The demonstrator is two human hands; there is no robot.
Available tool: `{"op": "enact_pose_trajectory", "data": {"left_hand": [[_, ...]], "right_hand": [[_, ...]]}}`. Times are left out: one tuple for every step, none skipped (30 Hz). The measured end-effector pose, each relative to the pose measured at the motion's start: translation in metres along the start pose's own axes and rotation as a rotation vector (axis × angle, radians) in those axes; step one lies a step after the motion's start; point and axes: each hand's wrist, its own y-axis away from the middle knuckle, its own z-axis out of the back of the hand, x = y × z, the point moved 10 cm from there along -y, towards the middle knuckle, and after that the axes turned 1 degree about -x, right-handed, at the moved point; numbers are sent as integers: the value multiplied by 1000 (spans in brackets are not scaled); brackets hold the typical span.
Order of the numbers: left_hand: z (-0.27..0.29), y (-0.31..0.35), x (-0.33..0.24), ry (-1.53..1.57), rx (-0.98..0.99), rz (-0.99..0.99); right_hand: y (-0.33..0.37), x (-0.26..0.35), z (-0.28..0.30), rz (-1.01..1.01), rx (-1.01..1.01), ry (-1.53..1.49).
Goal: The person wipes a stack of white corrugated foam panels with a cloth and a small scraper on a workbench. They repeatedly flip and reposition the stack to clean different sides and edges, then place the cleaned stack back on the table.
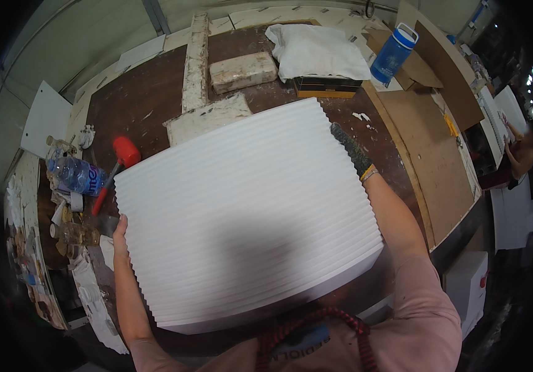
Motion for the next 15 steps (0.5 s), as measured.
{"op": "enact_pose_trajectory", "data": {"left_hand": [[-6,0,2,92,57,25],[-8,1,5,126,75,55],[-16,3,2,181,144,47],[-17,3,8,184,123,128],[-22,5,8,209,152,161],[-28,5,5,244,196,175],[-29,7,8,229,190,235],[-30,8,10,218,201,285],[-28,11,13,195,194,332],[-18,13,10,122,141,295],[-5,19,7,43,75,246],[1,26,0,-43,77,152],[10,38,4,-23,50,151],[17,58,5,-38,76,99],[18,81,10,16,155,87]], "right_hand": [[-1,3,4,32,-24,118],[-3,9,0,104,28,247],[-5,9,3,127,13,341],[-7,7,-1,144,67,306],[-10,3,2,121,56,234],[-12,0,2,84,57,133],[-8,7,-13,139,201,59],[-6,7,-9,111,144,117],[-1,4,-3,27,66,104],[11,3,6,-34,-28,300],[27,4,14,-105,-101,358],[43,14,14,-86,-88,377],[66,20,15,-51,-56,277],[89,17,22,-83,-78,207],[116,17,23,-6,-23,250]]}}
